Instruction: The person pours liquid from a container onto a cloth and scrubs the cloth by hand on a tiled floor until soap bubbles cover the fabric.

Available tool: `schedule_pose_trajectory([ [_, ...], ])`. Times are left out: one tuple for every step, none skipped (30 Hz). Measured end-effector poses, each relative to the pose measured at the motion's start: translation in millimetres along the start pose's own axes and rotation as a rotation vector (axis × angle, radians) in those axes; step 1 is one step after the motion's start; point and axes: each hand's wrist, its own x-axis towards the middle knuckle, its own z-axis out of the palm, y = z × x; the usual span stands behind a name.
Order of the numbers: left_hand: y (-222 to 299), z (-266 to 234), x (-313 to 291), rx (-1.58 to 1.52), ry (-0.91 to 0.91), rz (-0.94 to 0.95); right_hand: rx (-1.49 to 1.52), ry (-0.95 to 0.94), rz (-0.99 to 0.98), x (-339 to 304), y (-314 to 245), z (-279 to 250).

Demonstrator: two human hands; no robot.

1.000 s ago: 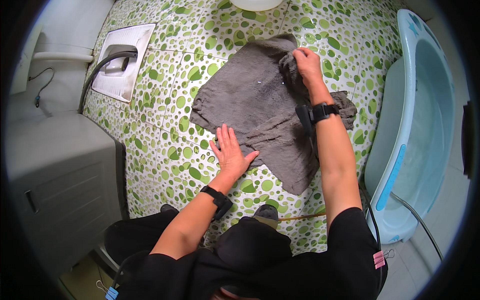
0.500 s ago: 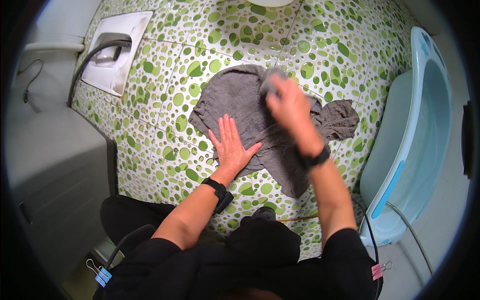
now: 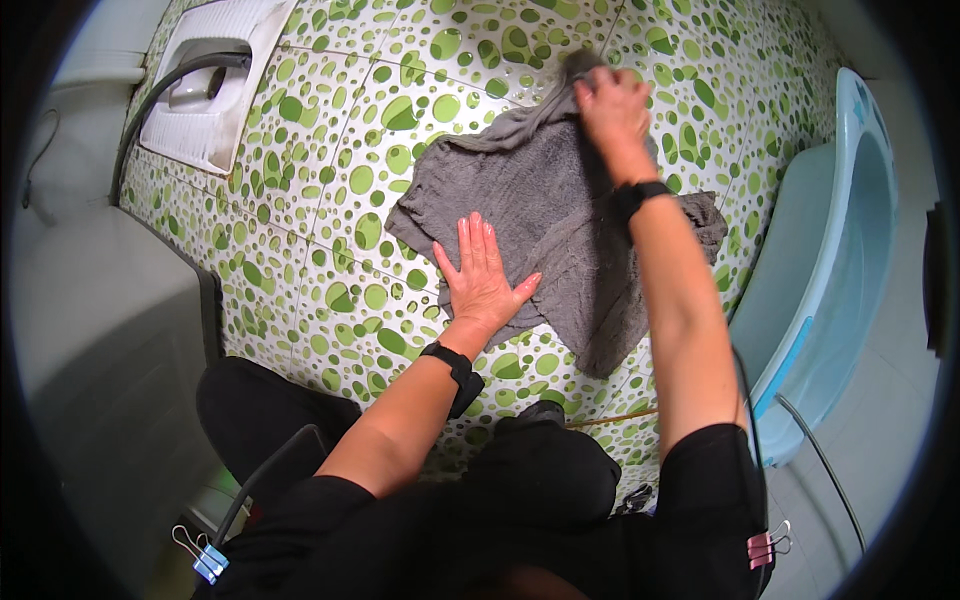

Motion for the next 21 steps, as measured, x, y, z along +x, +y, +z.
schedule_pose_trajectory([
  [0, 1, -1, -0.001, 0.017, 0.014, 0.02, 0.025, 0.036, 11, 10, -3],
  [-1, 3, 0, -0.002, 0.033, 0.032, 0.088, -0.058, 0.023, 9, 19, -5],
  [-1, 3, 0, -0.001, 0.052, 0.04, 0.162, -0.143, 0.005, 7, 22, -7],
  [-1, 1, -1, -0.01, 0.029, 0.02, 0.234, -0.231, -0.057, -9, 15, -10],
  [-2, -1, -3, -0.02, 0.009, -0.003, 0.305, -0.319, -0.123, -40, 2, -18],
  [-4, -1, -3, -0.025, -0.012, -0.035, 0.306, -0.27, -0.196, -82, -24, -35],
  [-7, -1, -3, 0.03, -0.035, -0.024, 0.259, -0.245, -0.275, -119, -47, -56],
  [-9, 0, -4, 0.091, -0.067, -0.007, 0.249, -0.288, -0.353, -155, -63, -65],
  [-8, 2, -6, 0.152, -0.105, 0.023, 0.276, -0.41, -0.356, -183, -78, -70],
  [-7, -4, -5, 0.1, -0.115, 0.026, 0.238, -0.352, -0.367, -191, -77, -59],
  [-3, -9, -5, 0.04, -0.126, 0.017, 0.202, -0.296, -0.382, -194, -75, -47],
  [-1, -10, -3, 0.035, -0.111, 0.002, 0.134, -0.249, -0.373, -178, -71, -38],
  [-1, -8, -3, 0.036, -0.1, -0.027, 0.077, -0.21, -0.37, -155, -64, -26],
  [-4, -1, -5, 0.019, 0.018, -0.005, 0.069, -0.176, -0.328, -133, -60, -16],
  [-5, -1, -5, 0.008, 0.02, 0.002, 0.046, -0.134, -0.284, -108, -52, -8],
  [-3, -1, -5, 0.017, 0.014, 0.002, 0.037, -0.074, -0.216, -82, -43, 1],
  [-2, -2, -2, 0.026, 0.017, 0.005, 0.026, -0.005, -0.15, -60, -33, 6],
  [0, -4, 1, 0.008, 0.036, 0.027, 0.017, 0.002, -0.078, -42, -25, 9],
  [0, -3, -1, -0.009, 0.043, 0.033, 0.016, -0.009, -0.013, -34, -21, 9],
  [0, -3, 0, -0.028, 0.05, 0.043, 0.084, -0.065, -0.027, -30, -14, 5],
  [-3, -1, -2, -0.013, 0.051, 0.035, 0.18, -0.153, -0.047, -41, -19, 2],
])
